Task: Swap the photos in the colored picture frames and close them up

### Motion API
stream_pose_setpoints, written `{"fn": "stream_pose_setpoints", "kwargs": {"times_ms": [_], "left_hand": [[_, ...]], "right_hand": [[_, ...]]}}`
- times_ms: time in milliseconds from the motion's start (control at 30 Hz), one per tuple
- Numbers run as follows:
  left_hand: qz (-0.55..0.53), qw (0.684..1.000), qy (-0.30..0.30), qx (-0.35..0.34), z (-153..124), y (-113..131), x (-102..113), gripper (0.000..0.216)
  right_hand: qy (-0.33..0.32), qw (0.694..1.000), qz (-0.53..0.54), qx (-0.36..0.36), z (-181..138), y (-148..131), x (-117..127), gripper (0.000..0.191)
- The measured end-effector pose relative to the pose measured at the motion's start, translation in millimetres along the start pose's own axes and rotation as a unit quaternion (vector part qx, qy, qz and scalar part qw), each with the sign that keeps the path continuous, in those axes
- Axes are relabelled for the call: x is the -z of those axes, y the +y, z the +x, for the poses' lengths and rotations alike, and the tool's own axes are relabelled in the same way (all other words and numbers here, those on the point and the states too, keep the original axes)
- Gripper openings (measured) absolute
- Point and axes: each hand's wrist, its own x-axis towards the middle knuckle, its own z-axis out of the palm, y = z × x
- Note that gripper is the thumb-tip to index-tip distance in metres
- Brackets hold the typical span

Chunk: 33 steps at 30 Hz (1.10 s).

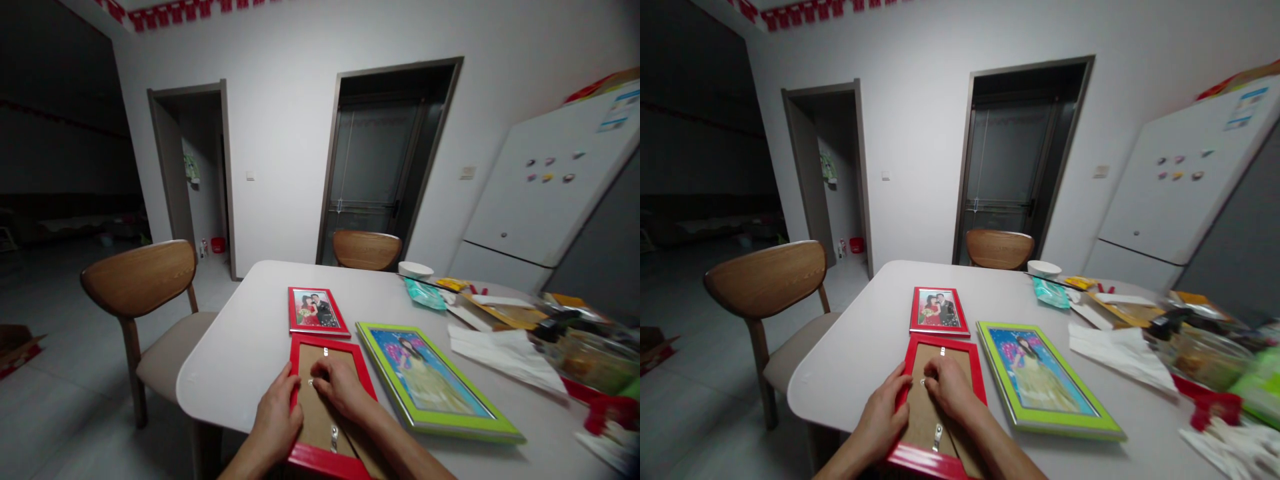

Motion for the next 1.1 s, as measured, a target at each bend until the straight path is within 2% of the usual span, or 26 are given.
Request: {"fn": "stream_pose_setpoints", "kwargs": {"times_ms": [267, 467, 833, 1100], "left_hand": [[0.003, 1.0, -0.006, -0.001, -0.1, 1.6, 1.2, 0.04], [-0.019, 1.0, -0.002, 0.001, -0.6, 3.6, 2.0, 0.038], [-0.023, 1.0, -0.003, 0.008, -1.4, 5.4, 2.4, 0.041], [-0.014, 1.0, -0.001, 0.005, -1.0, 2.5, 0.4, 0.041]], "right_hand": [[0.049, 0.998, -0.015, -0.042, 2.6, 2.2, -8.6, 0.017], [0.034, 0.999, -0.026, -0.002, -2.4, -4.4, -7.3, 0.011], [0.036, 0.997, -0.061, -0.025, 2.4, -3.2, -14.1, 0.013], [0.097, 0.984, -0.13, -0.07, 12.2, 19.4, 5.3, 0.026]]}}
